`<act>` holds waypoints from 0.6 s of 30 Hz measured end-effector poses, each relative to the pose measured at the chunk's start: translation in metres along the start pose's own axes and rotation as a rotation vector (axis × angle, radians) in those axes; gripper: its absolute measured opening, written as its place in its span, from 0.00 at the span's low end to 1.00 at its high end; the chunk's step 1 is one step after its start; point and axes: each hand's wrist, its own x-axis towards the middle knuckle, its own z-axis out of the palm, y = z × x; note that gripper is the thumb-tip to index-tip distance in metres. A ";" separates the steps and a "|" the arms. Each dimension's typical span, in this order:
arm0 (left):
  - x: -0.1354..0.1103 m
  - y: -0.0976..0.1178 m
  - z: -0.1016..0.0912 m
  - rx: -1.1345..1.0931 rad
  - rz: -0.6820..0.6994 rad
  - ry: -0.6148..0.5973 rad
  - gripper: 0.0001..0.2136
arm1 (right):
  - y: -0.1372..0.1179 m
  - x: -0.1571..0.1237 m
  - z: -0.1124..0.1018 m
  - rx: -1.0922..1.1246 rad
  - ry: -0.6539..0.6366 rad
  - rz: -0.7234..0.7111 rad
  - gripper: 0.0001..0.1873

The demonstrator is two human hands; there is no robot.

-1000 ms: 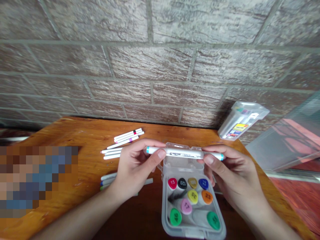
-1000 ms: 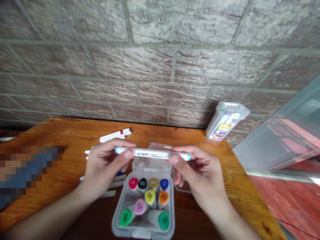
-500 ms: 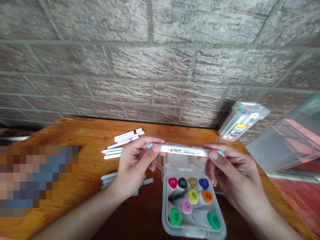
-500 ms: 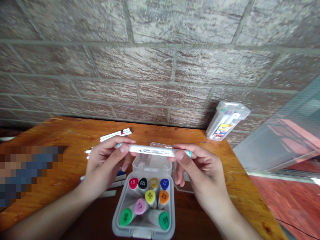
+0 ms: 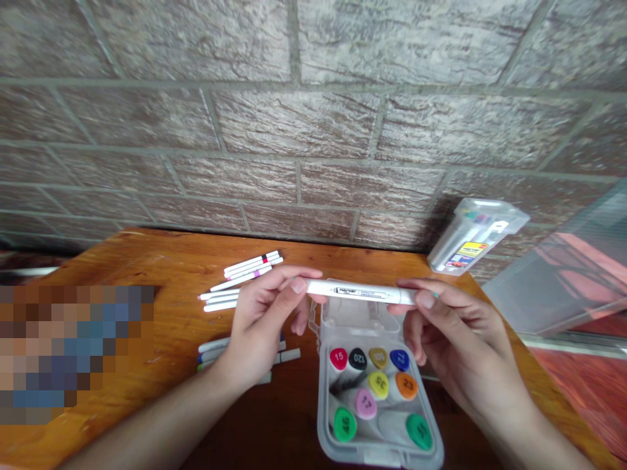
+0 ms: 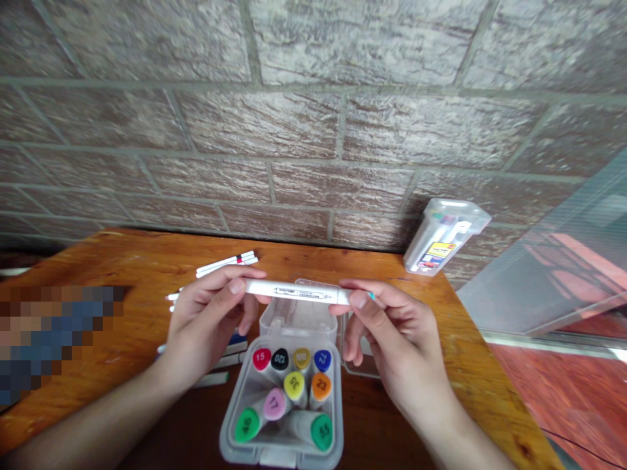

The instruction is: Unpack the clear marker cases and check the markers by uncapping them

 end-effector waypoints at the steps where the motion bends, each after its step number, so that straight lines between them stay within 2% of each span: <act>1: 0.000 0.000 0.000 -0.005 0.001 -0.002 0.09 | 0.000 0.000 0.000 0.011 0.004 0.000 0.09; 18: 0.001 0.000 0.000 -0.079 -0.022 0.000 0.11 | -0.002 0.002 -0.003 0.096 -0.029 0.026 0.10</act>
